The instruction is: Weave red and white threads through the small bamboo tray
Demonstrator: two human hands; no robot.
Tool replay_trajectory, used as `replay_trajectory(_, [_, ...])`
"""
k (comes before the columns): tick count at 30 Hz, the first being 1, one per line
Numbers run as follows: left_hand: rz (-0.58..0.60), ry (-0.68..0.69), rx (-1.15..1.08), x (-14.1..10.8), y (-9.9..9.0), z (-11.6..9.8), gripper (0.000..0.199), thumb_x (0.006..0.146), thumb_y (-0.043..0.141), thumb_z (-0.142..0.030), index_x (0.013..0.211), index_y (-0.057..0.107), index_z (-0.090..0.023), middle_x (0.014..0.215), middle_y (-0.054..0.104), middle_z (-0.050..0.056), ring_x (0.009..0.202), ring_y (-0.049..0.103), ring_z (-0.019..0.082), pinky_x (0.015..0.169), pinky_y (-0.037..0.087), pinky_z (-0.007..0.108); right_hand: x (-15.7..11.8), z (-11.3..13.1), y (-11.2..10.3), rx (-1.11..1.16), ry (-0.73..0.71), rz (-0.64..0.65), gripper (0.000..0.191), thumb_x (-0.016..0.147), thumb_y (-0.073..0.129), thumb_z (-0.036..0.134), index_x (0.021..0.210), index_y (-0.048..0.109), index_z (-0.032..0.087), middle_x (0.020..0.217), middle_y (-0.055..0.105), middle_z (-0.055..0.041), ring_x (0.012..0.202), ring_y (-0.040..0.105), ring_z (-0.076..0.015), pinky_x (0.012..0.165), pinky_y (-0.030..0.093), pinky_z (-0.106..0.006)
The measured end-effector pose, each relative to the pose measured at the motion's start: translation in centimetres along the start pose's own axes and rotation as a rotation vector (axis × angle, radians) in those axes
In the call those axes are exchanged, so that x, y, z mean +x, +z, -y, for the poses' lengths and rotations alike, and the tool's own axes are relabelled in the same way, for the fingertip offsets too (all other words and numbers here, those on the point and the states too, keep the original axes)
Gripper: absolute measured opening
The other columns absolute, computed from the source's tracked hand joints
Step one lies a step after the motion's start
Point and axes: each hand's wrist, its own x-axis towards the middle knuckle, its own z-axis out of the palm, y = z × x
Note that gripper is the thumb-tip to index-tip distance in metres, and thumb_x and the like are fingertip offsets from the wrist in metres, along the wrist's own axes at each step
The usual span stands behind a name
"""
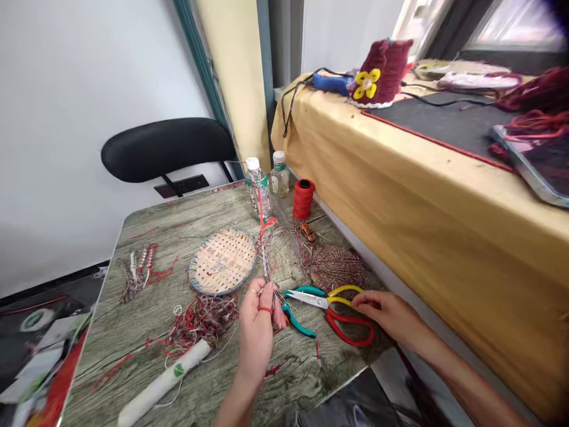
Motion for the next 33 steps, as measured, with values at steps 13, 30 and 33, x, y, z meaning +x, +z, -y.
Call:
replay_trajectory(13, [0.029,0.016,-0.019,-0.6,-0.7,-0.1,0.019,0.088,0.042,-0.035,0.076,0.042,-0.02,0.04,0.04,-0.01,0.036,0.037,0.005,0.042,0.032,0.015,-0.6,-1.2,-0.5,0.236,-0.092,-0.202,0.042,0.062,0.067,0.045,0.094,0.063,0.018,0.092,0.067,-0.0105,0.073,0.064,-0.0207,0.067,0.051,-0.033])
replay_trajectory(30, [0.058,-0.189,-0.179,-2.1,0.2,-2.5,0.024,0.08,0.052,-0.038,0.074,0.054,-0.015,0.037,0.037,-0.008,0.035,0.029,0.005,0.038,0.026,0.017,-0.6,8.7,8.2,0.368,-0.248,0.12,0.037,0.078,0.053,0.048,0.092,0.068,0.017,0.094,0.068,-0.0081,0.092,0.059,-0.022,0.084,0.043,-0.034])
replay_trajectory(33, [0.074,-0.17,-0.182,-2.1,0.4,-2.6,0.024,0.079,0.053,-0.037,0.071,0.054,-0.015,0.044,0.042,-0.006,0.037,0.03,0.005,0.038,0.025,0.018,0.9,10.0,9.7,0.468,-0.217,0.222,0.039,0.076,0.056,0.048,0.092,0.069,0.016,0.092,0.068,-0.0082,0.09,0.06,-0.0214,0.082,0.043,-0.034])
